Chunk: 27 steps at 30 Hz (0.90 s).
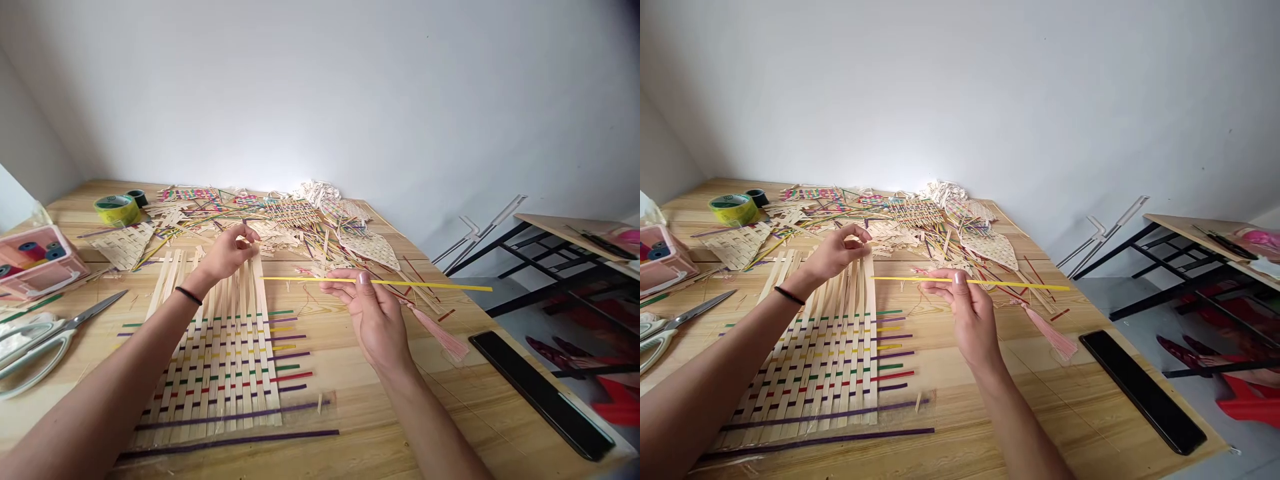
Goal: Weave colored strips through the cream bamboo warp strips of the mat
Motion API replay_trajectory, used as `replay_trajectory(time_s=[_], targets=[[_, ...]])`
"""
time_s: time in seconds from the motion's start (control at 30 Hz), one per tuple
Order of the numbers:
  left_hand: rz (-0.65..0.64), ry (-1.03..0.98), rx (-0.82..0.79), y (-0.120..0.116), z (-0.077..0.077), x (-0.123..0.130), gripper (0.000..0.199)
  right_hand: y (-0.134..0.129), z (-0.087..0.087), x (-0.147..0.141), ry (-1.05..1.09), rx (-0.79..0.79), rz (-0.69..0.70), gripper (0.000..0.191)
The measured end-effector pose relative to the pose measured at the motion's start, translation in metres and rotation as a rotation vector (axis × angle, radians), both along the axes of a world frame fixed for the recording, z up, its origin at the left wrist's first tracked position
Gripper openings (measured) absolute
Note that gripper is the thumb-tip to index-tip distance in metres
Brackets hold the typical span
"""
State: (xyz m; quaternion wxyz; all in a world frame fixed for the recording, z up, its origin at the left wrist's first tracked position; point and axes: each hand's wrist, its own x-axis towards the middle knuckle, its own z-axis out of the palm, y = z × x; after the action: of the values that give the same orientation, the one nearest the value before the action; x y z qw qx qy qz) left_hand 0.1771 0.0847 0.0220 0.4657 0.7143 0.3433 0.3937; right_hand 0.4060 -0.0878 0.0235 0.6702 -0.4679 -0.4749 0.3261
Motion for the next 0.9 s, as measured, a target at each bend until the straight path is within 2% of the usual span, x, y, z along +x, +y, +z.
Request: replay_trajectory(time_s=[0.23, 0.6, 0.9], targets=[[0.006, -0.008, -0.009, 0.002, 0.001, -0.001, 0.035, -0.001, 0.0, 0.0, -0.098, 0.01, -0.035, 0.04], [0.004, 0.102, -0.03, 0.012, -0.011, -0.01, 0.033, -0.001, -0.002, 0.001, -0.144, 0.001, -0.059, 0.04], [0.071, 0.175, 0.1, 0.011, -0.004, -0.008, 0.028, 0.002, -0.008, 0.003, -0.085, -0.049, -0.022, 0.042]])
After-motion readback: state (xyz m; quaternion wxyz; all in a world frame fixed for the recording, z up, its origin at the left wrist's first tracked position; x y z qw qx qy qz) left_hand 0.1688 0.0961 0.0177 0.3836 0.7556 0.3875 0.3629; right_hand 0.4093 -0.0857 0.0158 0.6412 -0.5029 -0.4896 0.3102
